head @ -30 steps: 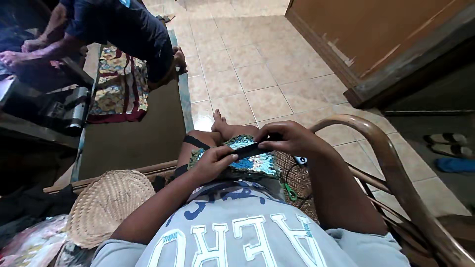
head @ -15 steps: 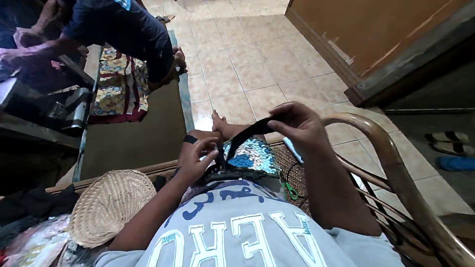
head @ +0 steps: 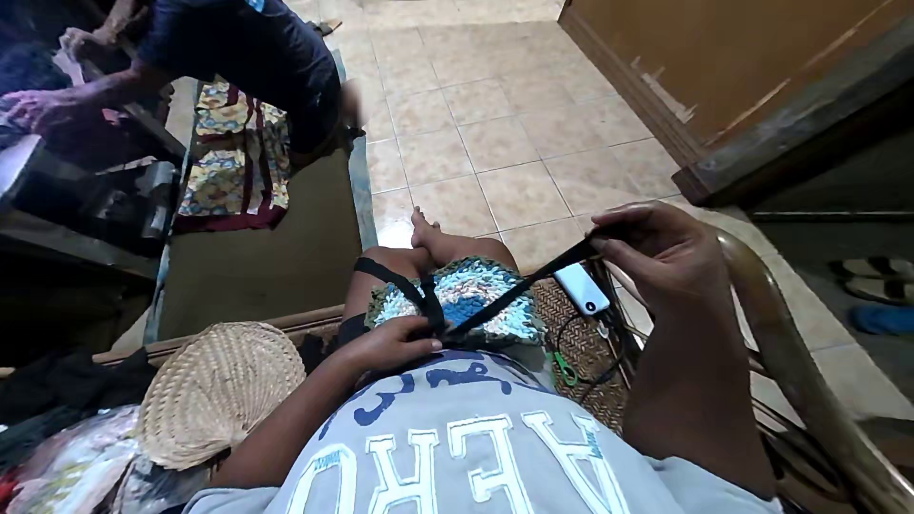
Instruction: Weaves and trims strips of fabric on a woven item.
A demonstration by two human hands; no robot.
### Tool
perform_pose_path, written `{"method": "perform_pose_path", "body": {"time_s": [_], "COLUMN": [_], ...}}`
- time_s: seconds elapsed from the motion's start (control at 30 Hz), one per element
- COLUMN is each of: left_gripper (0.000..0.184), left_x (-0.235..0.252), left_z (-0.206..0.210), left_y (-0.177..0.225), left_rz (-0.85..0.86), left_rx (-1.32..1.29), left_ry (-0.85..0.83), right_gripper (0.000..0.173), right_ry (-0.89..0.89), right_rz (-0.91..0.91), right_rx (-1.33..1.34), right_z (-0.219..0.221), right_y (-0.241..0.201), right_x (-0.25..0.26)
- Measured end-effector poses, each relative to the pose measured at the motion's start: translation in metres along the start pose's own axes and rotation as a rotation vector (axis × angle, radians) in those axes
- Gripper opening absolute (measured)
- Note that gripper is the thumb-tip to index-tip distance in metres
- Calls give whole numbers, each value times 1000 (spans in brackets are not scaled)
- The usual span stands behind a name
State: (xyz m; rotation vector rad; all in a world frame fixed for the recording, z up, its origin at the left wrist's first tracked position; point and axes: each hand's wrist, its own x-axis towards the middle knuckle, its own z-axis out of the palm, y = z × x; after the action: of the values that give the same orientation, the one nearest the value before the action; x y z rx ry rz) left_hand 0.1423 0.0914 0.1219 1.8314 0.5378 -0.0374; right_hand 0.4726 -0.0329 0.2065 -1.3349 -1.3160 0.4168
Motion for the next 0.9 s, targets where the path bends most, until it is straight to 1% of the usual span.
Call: {"method": "perform_pose_path", "body": {"time_s": [0.07,0.13,0.2,0.3,0.33,0.4,0.43,0.47,0.5,0.53,0.57,0.63,0.67,0.7,0.73,0.83,0.9], "left_gripper": [42,42,43,46,47,48,46,42,38,39,44,53,53,50,44,20,13], "left_x": [2,1,-2,-11,-15,-20,-19,-16,-11,-4,5,26,34,40,44,46,45], "left_z": [4,5,6,2,-2,-12,-15,-17,-18,-17,-15,-6,-1,4,9,20,22], "left_y": [-7,-9,-7,1,8,28,34,37,38,40,42,48,52,55,57,61,61], "left_rz": [129,186,167,61,-6,-154,-165,-110,-12,92,198,370,410,418,409,296,228], "left_rx": [43,101,159,223,253,339,391,435,448,430,389,207,118,42,-40,-202,-272], "left_ry": [-54,-73,-94,-105,-76,84,198,314,412,468,487,457,439,436,445,497,516], "right_gripper": [26,27,27,28,28,27,26,24,22,20,18,17,18,18,18,17,13], "right_ry": [7,-1,-18,-2,3,-21,-55,-102,-153,-202,-248,-320,-347,-366,-380,-358,-302], "right_rz": [46,68,78,85,77,56,53,47,33,11,-7,-15,-25,-41,-50,-71,-184], "right_rx": [-5,10,25,46,60,86,88,87,79,73,70,76,85,98,96,48,-12], "right_z": [-3,-6,-9,-9,-8,-1,5,12,21,30,39,56,62,68,71,75,80], "right_y": [7,13,17,18,18,16,13,10,7,4,1,-4,-6,-6,-7,-9,-3], "right_x": [-4,-8,-12,-15,-16,-16,-15,-13,-11,-8,-5,-1,1,3,5,7,5]}}
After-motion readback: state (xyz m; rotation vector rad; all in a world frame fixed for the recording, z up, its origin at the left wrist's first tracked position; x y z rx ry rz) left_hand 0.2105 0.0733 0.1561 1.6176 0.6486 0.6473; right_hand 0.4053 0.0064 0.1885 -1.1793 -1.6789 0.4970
